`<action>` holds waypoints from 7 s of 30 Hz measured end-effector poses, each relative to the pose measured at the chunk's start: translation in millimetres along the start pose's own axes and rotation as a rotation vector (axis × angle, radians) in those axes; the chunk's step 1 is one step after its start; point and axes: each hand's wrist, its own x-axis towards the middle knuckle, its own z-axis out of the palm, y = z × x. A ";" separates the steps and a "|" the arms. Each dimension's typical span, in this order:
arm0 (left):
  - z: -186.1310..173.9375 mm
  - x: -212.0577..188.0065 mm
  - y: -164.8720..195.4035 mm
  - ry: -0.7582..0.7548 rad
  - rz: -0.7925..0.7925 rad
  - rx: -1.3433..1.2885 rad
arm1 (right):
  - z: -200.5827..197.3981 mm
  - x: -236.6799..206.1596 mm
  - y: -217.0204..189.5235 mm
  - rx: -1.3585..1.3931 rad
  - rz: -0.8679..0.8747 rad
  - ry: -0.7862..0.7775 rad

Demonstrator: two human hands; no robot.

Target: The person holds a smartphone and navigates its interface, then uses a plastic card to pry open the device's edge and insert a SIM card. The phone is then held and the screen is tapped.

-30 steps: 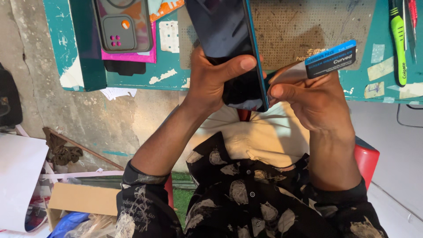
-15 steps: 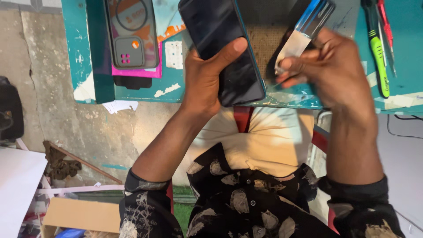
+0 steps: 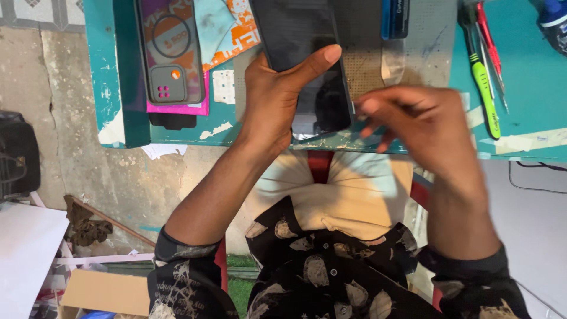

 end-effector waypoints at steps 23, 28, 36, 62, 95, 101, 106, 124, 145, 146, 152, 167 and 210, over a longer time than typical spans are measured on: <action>-0.9 17.8 -17.1 0.007 -0.072 0.223 | 8.9 -7.1 43.5 0.246 0.085 0.073; 0.5 20.3 -19.8 0.016 -0.066 0.240 | 6.3 -6.7 46.7 0.256 0.112 0.081; -1.7 25.6 -19.0 0.040 -0.129 0.310 | 3.6 -8.0 48.7 0.283 0.108 0.108; -15.0 38.3 -18.8 0.204 0.298 1.594 | -14.9 -7.6 46.4 0.278 0.062 0.236; 3.0 -38.3 -45.0 -0.289 -0.280 0.185 | -0.8 -27.8 41.2 0.201 0.008 0.129; 6.6 -41.2 -42.9 -0.214 -0.266 0.126 | 7.7 -31.2 39.8 0.225 0.028 0.152; 7.5 -46.7 -46.6 -0.209 -0.168 0.111 | 15.1 -35.4 44.8 0.258 -0.015 0.184; 8.6 -46.4 -47.8 -0.252 -0.157 0.035 | 6.4 -35.0 62.6 0.337 -0.087 0.106; 15.8 -52.0 -52.8 -0.242 -0.197 0.058 | 4.1 -39.6 63.9 0.297 -0.049 0.179; 16.9 -52.1 -52.1 -0.233 -0.207 0.050 | 4.3 -39.3 62.7 0.319 -0.031 0.180; 20.1 -51.9 -39.5 -0.250 -0.310 -0.055 | 2.0 -36.6 57.2 0.414 0.021 0.188; 3.6 20.3 -26.4 0.429 0.595 1.787 | -8.8 -35.3 47.6 0.327 0.041 0.245; 10.8 20.1 -35.8 0.041 0.271 0.918 | -3.3 -49.4 40.2 0.264 0.061 0.182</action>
